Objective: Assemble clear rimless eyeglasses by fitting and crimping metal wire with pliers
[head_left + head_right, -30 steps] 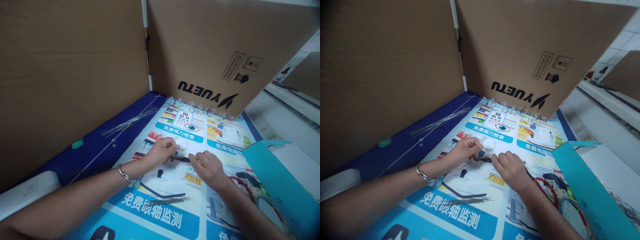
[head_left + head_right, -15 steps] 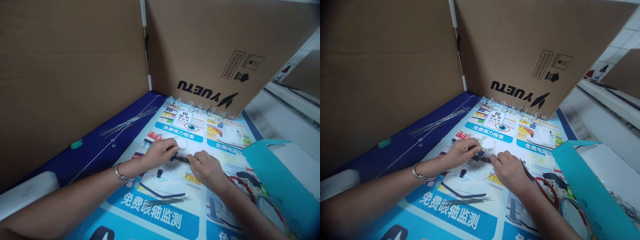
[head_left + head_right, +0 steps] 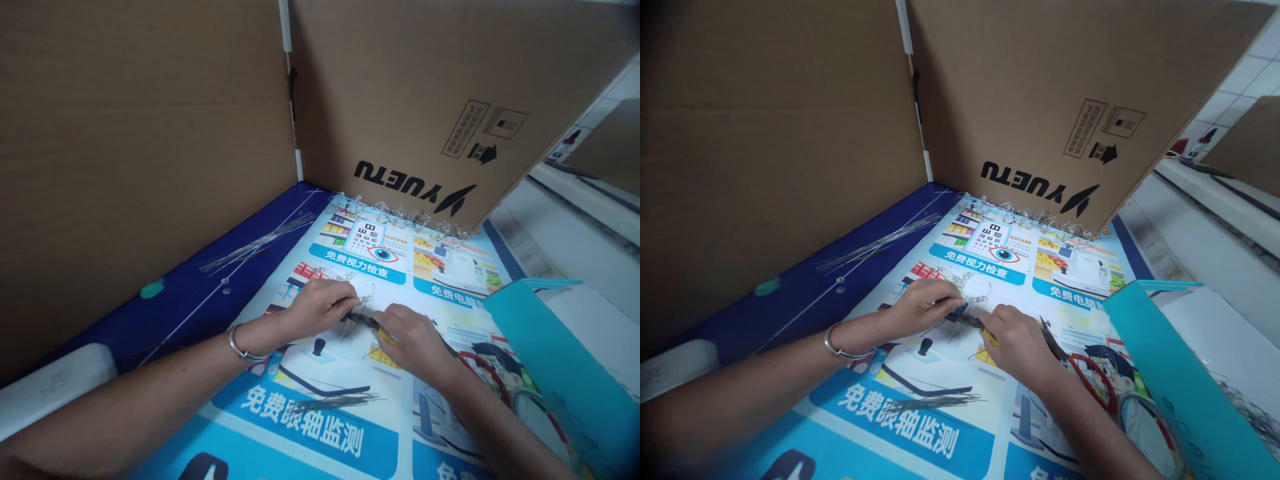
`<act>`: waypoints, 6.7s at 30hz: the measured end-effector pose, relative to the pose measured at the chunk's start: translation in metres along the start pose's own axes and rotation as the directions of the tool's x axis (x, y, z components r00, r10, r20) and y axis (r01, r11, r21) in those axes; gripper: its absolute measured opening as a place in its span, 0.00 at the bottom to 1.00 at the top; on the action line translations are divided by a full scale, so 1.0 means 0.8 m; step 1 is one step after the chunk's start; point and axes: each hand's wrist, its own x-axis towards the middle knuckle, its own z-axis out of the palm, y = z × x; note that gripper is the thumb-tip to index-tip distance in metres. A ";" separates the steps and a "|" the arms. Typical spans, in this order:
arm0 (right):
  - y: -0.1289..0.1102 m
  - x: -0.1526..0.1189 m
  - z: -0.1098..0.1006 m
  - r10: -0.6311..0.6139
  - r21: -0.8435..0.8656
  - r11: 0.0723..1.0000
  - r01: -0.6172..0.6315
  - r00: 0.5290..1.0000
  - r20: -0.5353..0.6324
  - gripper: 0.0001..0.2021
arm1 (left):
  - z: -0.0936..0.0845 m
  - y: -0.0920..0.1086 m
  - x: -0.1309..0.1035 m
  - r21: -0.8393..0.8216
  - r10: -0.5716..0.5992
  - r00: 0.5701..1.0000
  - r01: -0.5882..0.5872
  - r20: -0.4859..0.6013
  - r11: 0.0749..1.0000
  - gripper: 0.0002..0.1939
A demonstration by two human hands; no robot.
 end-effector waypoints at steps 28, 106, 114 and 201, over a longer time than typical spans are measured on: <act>0.036 0.004 -0.017 0.317 0.106 0.934 -0.340 0.930 0.187 0.16 | -0.002 -0.041 0.016 -0.588 -0.571 0.799 0.374 -0.187 0.717 0.13; 0.039 0.024 0.021 0.294 0.474 0.844 -0.252 0.956 -0.015 0.17 | 0.008 -0.028 0.015 -0.652 -0.451 0.885 0.411 0.117 0.637 0.17; 0.042 0.024 0.020 0.382 0.566 0.769 -0.298 0.924 -0.032 0.16 | 0.011 -0.037 0.018 -0.639 -0.459 0.879 0.429 0.131 0.639 0.10; 0.023 0.019 0.014 -0.005 -0.225 0.970 -0.089 0.921 -0.389 0.12 | 0.009 -0.011 0.013 -0.559 -0.354 0.933 0.330 0.068 0.760 0.07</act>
